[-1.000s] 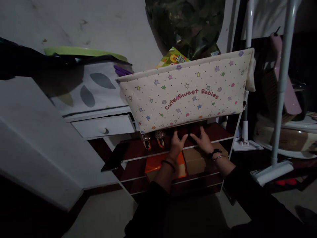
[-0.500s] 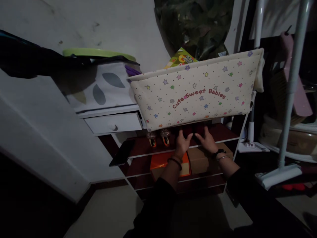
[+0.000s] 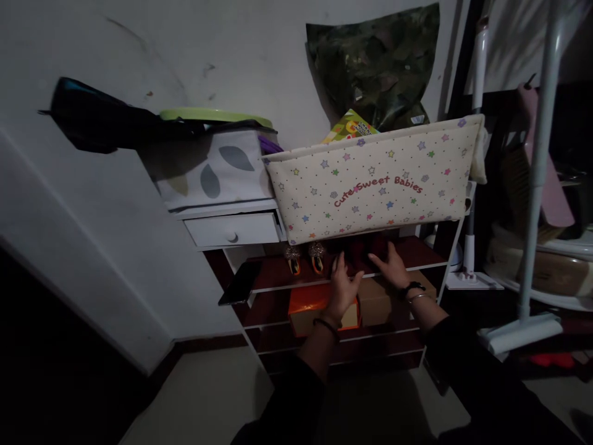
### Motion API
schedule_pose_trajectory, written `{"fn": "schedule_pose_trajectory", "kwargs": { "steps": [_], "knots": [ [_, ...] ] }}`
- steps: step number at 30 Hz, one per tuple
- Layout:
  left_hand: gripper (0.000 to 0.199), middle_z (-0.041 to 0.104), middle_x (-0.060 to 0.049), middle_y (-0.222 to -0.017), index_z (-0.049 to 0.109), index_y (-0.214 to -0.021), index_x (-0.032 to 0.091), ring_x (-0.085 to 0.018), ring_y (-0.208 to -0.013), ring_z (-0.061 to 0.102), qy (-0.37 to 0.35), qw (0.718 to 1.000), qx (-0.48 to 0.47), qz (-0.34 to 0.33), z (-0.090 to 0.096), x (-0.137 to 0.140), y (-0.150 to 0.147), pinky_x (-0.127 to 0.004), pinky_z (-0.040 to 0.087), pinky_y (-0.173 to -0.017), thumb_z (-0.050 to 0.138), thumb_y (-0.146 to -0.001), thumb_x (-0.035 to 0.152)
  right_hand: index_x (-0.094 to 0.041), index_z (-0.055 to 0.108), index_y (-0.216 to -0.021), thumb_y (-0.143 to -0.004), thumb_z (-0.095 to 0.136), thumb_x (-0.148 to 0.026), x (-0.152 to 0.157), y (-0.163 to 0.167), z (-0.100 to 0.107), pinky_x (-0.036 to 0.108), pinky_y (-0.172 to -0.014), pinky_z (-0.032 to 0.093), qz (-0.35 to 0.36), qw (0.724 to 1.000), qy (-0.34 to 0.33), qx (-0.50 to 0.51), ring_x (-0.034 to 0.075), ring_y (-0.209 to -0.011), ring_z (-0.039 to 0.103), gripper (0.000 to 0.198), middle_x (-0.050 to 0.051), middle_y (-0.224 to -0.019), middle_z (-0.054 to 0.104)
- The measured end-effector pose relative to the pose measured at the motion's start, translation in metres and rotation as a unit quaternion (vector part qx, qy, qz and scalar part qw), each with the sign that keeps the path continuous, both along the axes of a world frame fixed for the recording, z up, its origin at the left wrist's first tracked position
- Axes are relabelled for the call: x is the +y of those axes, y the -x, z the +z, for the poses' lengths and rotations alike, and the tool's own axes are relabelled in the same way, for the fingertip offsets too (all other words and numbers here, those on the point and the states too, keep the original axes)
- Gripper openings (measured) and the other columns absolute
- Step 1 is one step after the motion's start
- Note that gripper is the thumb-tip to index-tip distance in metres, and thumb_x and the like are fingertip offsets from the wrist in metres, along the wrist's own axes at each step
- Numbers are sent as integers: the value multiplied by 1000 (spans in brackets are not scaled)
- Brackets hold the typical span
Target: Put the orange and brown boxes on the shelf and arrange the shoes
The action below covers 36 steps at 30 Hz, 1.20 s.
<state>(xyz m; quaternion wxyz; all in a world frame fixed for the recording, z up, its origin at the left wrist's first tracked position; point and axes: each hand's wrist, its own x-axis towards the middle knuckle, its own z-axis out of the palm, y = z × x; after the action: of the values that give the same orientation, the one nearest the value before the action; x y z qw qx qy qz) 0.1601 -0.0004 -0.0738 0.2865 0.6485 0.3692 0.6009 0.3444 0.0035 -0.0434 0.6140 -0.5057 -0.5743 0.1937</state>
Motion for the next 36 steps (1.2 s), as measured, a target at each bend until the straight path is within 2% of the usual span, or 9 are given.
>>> {"fn": "schedule_pose_trajectory", "kwargs": {
  "steps": [5,9,12,14,16,19,24,29,36],
  "knots": [
    [67,49,-22,-159,58,-142,19,-36,-151,49,68,991,-112,-29,-9,-31,19,-53,42,-124,80,-84,45,-12,47,-149,-71,75,-75,-12,7,-5,52,-103,56,-28,994,17,103,33,-116,71,105,24,-136,67],
    [62,67,-17,-136,64,-134,19,-31,-133,64,100,975,-198,-16,-12,-56,33,-48,49,-115,82,-84,50,-18,47,-148,-80,71,-72,-58,20,-30,45,-102,57,-61,975,3,215,27,-118,70,90,19,-138,64],
    [61,67,-1,-95,65,-137,22,-14,-87,67,137,944,-300,-19,-18,-84,37,-30,56,-86,84,-84,47,-26,58,-133,-79,84,-55,-105,41,-55,34,-87,59,-28,915,5,403,18,-95,71,67,4,-109,71],
    [69,52,7,-76,62,-143,25,-6,-63,51,176,910,-368,-68,-20,-103,35,-20,46,-64,88,-80,39,-28,61,-124,-75,91,-45,-131,60,-65,27,-71,56,33,877,29,479,12,-74,62,59,-4,-86,64],
    [81,42,10,-71,59,-149,29,-4,-56,38,206,873,-418,-144,-15,-122,33,-17,35,-55,91,-74,30,-30,63,-119,-74,93,-38,-149,79,-61,20,-57,46,118,846,60,517,9,-59,47,54,-9,-71,51],
    [95,43,10,-74,49,-157,37,-4,-59,38,227,843,-431,-229,2,-148,35,-17,36,-58,89,-73,20,-32,65,-129,-78,91,-29,-168,96,-34,16,-49,29,250,808,75,529,6,-52,27,57,-13,-63,35],
    [114,32,11,-66,26,-167,50,-7,-53,28,201,858,-359,-308,32,-196,56,-17,34,-54,89,-75,21,-51,44,-158,-78,90,-22,-204,87,12,18,-48,25,416,785,36,457,7,-51,15,97,-14,-62,29],
    [122,23,13,-60,7,-168,54,-9,-52,17,121,881,-318,-330,26,-235,71,-16,32,-50,85,-81,19,-63,24,-162,-79,90,-29,-236,74,-4,18,-44,23,476,778,-6,410,8,-46,8,111,-15,-57,17],
    [124,25,12,-62,0,-167,55,-9,-53,20,112,874,-319,-348,15,-245,71,-16,34,-52,84,-83,19,-70,28,-156,-81,88,-30,-244,72,-22,16,-43,22,487,775,-14,402,7,-45,6,104,-15,-55,15]
  ]
}}
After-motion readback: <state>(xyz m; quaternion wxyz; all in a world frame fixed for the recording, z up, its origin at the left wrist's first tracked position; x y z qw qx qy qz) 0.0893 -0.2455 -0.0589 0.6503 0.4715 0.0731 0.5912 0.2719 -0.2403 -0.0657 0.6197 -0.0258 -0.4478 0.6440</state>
